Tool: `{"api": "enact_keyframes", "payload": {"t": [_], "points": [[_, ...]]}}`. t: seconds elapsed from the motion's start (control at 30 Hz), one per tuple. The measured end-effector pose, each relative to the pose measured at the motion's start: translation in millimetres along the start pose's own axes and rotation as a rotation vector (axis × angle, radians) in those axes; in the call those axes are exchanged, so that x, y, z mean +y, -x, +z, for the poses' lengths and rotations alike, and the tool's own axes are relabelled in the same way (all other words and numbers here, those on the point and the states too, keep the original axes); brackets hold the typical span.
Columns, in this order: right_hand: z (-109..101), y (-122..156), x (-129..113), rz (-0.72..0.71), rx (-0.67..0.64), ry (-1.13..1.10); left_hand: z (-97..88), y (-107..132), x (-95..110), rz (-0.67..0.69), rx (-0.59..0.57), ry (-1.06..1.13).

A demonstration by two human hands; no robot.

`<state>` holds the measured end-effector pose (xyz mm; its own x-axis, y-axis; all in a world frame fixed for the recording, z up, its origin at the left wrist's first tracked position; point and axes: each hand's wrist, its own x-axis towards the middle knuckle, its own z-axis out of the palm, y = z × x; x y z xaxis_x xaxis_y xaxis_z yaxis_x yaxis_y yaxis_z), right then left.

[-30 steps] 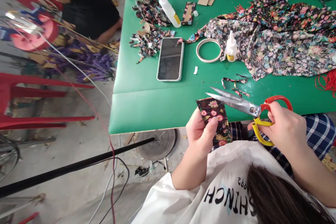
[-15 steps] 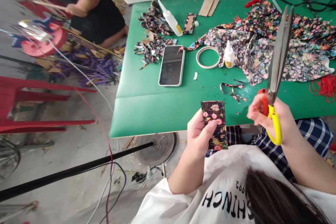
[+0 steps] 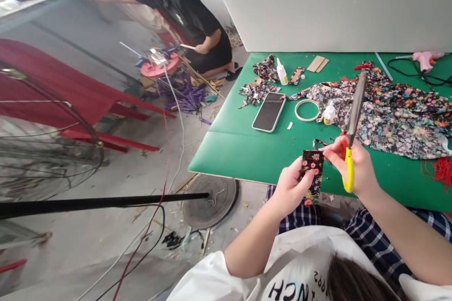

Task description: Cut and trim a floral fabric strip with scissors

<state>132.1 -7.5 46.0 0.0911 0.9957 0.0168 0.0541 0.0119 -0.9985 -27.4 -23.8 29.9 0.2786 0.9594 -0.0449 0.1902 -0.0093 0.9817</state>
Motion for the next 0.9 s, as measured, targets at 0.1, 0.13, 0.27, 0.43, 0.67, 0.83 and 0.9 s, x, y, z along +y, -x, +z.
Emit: {"api": "enact_keyframes", "payload": {"t": [0.1,0.13,0.27,0.43,0.67,0.83,0.9], "points": [[-3,-7,7,0.028,-0.024,0.009,-2.3,-1,2,-0.017,-0.029,-0.057],[-4,-8,9,0.038,-0.042,0.009,-3.2,-2,3,-0.02,-0.041,-0.079],[-7,-12,11,0.086,-0.112,-0.004,-8.6,-4,7,-0.02,-0.078,-0.164],[-11,-11,9,0.188,-0.229,-0.094,-14.1,-5,10,-0.054,-0.161,-0.25],[-17,-15,17,0.188,-0.15,-0.098,-15.2,-9,5,-0.104,-0.179,-0.236],[-18,-20,18,0.185,-0.013,-0.186,-18.2,-5,-9,-0.255,-0.177,0.079],[-19,-21,16,0.177,0.038,-0.189,-20.6,-3,-13,-0.299,-0.143,0.145]]}}
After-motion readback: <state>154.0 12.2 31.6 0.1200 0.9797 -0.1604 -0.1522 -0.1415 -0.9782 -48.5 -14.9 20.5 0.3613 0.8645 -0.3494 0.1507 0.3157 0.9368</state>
